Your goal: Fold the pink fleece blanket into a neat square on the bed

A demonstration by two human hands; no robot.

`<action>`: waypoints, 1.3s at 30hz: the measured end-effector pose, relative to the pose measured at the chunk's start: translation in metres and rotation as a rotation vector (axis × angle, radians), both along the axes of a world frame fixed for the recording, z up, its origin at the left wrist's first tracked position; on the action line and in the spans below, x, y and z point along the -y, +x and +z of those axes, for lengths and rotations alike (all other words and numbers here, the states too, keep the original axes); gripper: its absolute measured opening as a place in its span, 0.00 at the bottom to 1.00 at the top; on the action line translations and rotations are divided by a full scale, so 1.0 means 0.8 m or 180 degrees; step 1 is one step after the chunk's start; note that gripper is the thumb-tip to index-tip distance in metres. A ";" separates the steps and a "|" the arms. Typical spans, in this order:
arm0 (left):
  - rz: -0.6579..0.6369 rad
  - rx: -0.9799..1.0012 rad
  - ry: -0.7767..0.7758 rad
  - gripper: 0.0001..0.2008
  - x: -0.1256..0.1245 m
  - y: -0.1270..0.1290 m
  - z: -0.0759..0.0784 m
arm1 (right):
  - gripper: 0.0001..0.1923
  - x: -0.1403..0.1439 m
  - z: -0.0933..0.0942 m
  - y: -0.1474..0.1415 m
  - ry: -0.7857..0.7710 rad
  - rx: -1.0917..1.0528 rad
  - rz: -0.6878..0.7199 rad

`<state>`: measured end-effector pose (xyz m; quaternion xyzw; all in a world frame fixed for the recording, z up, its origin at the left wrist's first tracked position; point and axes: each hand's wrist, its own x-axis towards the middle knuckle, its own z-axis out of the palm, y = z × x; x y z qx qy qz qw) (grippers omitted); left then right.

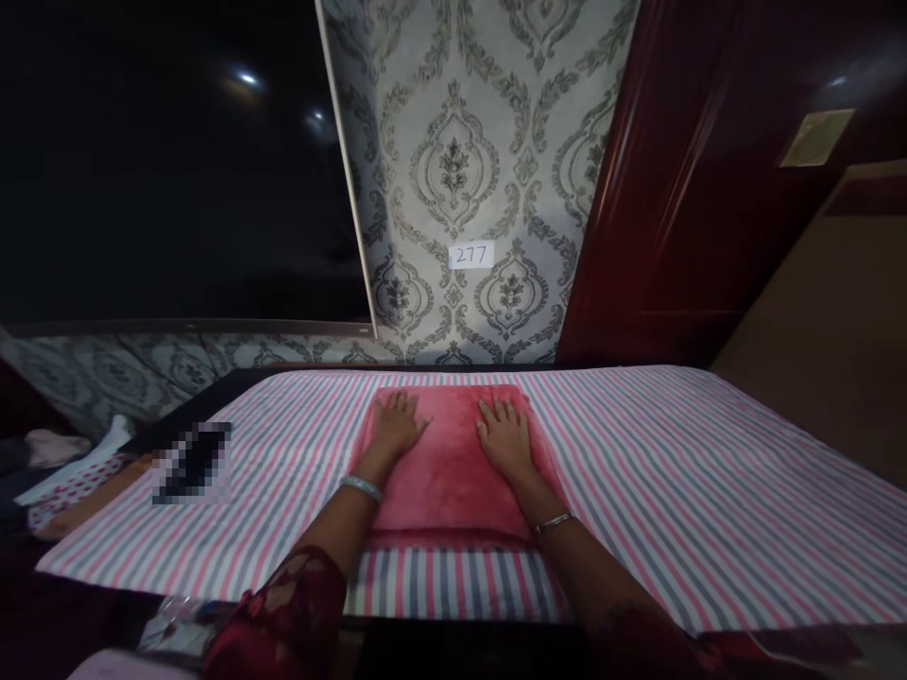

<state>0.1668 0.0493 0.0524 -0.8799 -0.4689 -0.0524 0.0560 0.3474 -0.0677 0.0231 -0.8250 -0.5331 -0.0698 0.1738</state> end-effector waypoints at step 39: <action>0.0424 0.0434 0.0073 0.31 -0.007 -0.019 -0.008 | 0.30 0.013 0.011 0.075 -0.0597 -0.0719 -0.0544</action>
